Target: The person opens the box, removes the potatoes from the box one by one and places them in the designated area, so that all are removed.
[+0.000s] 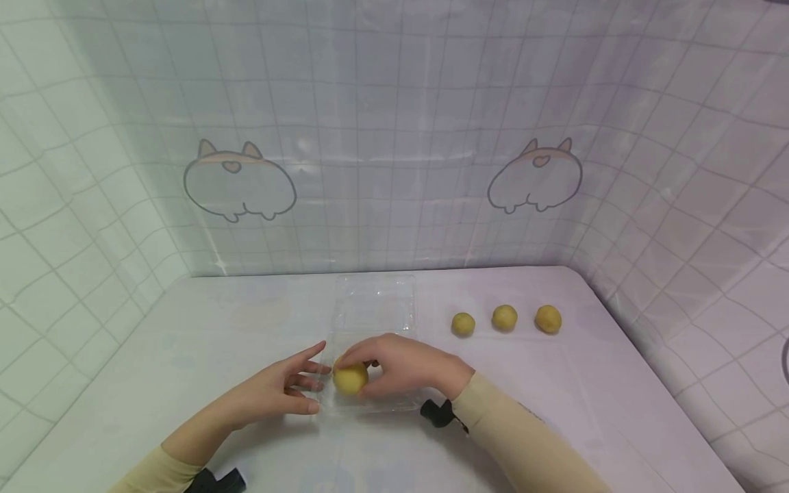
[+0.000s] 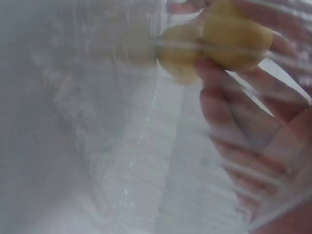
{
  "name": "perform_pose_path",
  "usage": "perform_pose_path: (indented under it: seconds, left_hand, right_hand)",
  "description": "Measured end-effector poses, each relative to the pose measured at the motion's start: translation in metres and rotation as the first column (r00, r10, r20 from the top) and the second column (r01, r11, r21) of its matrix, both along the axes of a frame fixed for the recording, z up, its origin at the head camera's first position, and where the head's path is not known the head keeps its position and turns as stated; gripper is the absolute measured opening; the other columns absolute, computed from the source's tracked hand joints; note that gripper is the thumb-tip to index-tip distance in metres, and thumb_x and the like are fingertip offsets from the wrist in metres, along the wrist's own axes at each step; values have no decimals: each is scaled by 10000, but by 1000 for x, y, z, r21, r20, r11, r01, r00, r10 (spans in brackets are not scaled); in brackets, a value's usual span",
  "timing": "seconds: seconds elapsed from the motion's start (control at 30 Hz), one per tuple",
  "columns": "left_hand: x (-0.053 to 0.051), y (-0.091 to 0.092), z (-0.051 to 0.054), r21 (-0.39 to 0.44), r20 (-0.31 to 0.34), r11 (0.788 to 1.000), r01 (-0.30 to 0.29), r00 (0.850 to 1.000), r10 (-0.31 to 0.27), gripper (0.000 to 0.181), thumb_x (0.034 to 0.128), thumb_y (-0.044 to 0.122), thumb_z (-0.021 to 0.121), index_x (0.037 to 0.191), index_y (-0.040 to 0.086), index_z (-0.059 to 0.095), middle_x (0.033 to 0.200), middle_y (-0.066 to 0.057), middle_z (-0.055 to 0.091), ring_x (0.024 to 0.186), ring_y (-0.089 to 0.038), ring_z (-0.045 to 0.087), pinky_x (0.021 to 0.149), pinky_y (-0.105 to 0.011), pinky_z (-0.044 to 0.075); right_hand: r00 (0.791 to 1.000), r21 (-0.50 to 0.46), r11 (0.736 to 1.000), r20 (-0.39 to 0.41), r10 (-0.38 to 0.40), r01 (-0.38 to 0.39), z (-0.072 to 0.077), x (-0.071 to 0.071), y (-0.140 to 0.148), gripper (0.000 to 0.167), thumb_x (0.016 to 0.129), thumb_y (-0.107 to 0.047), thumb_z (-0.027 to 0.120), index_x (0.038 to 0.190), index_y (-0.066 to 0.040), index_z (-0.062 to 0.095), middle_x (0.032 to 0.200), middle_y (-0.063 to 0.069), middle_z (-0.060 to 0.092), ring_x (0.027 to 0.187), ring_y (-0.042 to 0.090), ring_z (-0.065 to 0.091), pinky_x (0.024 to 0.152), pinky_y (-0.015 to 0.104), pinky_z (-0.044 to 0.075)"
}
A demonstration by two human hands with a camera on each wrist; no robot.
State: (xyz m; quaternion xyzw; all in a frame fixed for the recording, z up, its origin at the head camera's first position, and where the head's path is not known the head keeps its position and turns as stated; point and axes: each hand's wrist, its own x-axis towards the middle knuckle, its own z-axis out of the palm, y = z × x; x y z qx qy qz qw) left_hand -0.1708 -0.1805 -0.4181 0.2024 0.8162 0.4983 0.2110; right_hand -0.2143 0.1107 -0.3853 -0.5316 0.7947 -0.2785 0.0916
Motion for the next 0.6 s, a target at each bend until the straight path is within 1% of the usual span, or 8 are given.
perform_pose_path:
  seconds: [0.13,0.2,0.37,0.6]
  left_hand:
    - [-1,0,0,-1,-2,1000,3,1000,-3,982,831,298,822,1590,208,206,1395,-70,538,1174,-220,585,963,-447,489]
    - [-1,0,0,-6,-6,1000,4,1000,-4,983,831,301,822,1590,199,205,1395,-74,540,1173,-221,586,964,-449,489]
    - [-1,0,1,-17,-15,1000,3,1000,-3,985,832,306,821,1590,189,203,1396,-75,541,1174,-224,587,970,-453,485]
    - [-1,0,0,-24,-20,1000,1,1000,-1,990,830,306,823,1591,184,202,1392,-75,544,1169,-219,588,967,-443,487]
  right_hand:
    - [999,-15,999,16,-34,34,2,0,4,488,866,-203,770,1332,-243,633,1317,-164,573,1184,11,530,906,302,513]
    - [999,-32,999,5,-43,43,2,-2,6,473,866,-214,772,1319,-249,639,1303,-165,579,1151,9,544,881,307,522]
    - [998,-82,995,-14,-61,60,3,-3,13,451,866,-211,776,1299,-221,651,1287,-147,593,1100,15,563,859,305,532]
    - [990,-90,986,-6,-139,138,7,-3,23,487,854,-234,798,1315,-199,644,1302,-152,585,1041,33,571,852,319,533]
